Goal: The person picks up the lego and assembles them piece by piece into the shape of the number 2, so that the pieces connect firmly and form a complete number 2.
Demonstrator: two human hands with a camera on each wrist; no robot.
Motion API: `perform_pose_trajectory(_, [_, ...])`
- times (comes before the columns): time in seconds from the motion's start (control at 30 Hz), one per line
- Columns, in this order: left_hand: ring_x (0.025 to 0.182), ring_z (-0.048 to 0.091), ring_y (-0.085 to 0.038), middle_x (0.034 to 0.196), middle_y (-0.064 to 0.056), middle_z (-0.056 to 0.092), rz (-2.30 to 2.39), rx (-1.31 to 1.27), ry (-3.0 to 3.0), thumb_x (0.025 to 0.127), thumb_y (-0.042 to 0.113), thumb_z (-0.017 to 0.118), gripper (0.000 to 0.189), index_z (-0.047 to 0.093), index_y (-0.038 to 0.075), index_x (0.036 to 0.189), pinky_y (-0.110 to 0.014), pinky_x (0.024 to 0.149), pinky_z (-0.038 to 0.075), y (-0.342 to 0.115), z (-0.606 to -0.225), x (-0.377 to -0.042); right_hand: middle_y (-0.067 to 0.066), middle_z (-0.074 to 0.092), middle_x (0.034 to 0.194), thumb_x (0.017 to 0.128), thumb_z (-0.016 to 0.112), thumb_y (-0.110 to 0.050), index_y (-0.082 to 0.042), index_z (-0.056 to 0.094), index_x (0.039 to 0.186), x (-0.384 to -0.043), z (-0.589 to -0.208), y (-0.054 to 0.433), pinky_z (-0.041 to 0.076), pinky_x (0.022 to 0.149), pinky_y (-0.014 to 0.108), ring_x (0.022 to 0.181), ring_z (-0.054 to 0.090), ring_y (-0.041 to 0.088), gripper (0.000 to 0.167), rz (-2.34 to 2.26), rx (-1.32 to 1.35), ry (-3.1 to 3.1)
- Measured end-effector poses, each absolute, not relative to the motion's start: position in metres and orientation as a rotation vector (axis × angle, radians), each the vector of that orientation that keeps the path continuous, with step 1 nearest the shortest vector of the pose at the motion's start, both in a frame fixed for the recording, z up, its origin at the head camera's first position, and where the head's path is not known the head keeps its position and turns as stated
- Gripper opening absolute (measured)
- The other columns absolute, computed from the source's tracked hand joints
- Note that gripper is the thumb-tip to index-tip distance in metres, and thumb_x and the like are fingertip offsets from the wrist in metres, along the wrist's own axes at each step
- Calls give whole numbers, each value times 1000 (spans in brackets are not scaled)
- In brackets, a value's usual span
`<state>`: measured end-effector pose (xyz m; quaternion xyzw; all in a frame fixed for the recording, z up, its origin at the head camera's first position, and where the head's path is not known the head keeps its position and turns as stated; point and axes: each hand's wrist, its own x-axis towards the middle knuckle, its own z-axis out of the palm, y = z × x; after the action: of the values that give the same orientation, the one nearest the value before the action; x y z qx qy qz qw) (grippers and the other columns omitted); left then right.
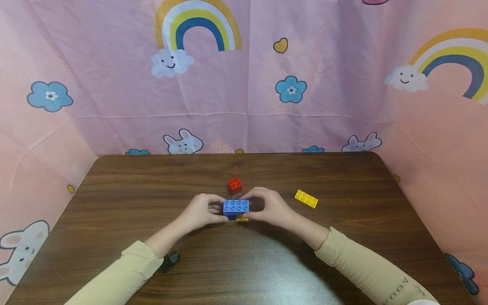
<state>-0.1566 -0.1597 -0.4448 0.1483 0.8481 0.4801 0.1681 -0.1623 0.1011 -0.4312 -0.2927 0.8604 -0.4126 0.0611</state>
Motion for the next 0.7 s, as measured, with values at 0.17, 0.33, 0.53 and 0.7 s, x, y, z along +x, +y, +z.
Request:
perform_pose_trajectory(0.17, [113, 76, -39, 127, -27, 73, 1364, 430, 2410, 86, 1, 87, 38, 73, -7, 121, -35, 92, 66, -161, -443, -156, 5, 78, 116, 85, 91, -17, -10, 77, 120, -162, -431, 101, 62, 99, 43, 104, 71, 21, 39, -1270, -870, 2593])
perform_pose_trajectory(0.33, [114, 76, -39, 128, -27, 73, 1357, 426, 2421, 87, 3, 87, 39, 72, -7, 122, -37, 94, 65, -164, -442, -155, 5, 78, 115, 84, 92, -17, -10, 78, 119, -163, -431, 102, 62, 97, 37, 102, 71, 19, 38, -1270, -860, 2591])
perform_pose_trajectory(0.53, [116, 76, -38, 129, -25, 73, 1366, 399, 2424, 89, 2, 84, 36, 74, -4, 123, -37, 96, 65, -171, -442, -155, 5, 78, 115, 84, 92, -16, -10, 78, 119, -163, -431, 103, 60, 96, 28, 102, 69, 17, 38, -1293, -831, 2565])
perform_pose_trajectory(0.7, [117, 75, -37, 128, -24, 74, 1412, 397, 2401, 91, 0, 81, 32, 74, -4, 122, -35, 95, 65, -177, -442, -157, 5, 78, 116, 84, 92, -16, -10, 78, 119, -163, -430, 104, 61, 96, 28, 103, 69, 18, 38, -1302, -796, 2553])
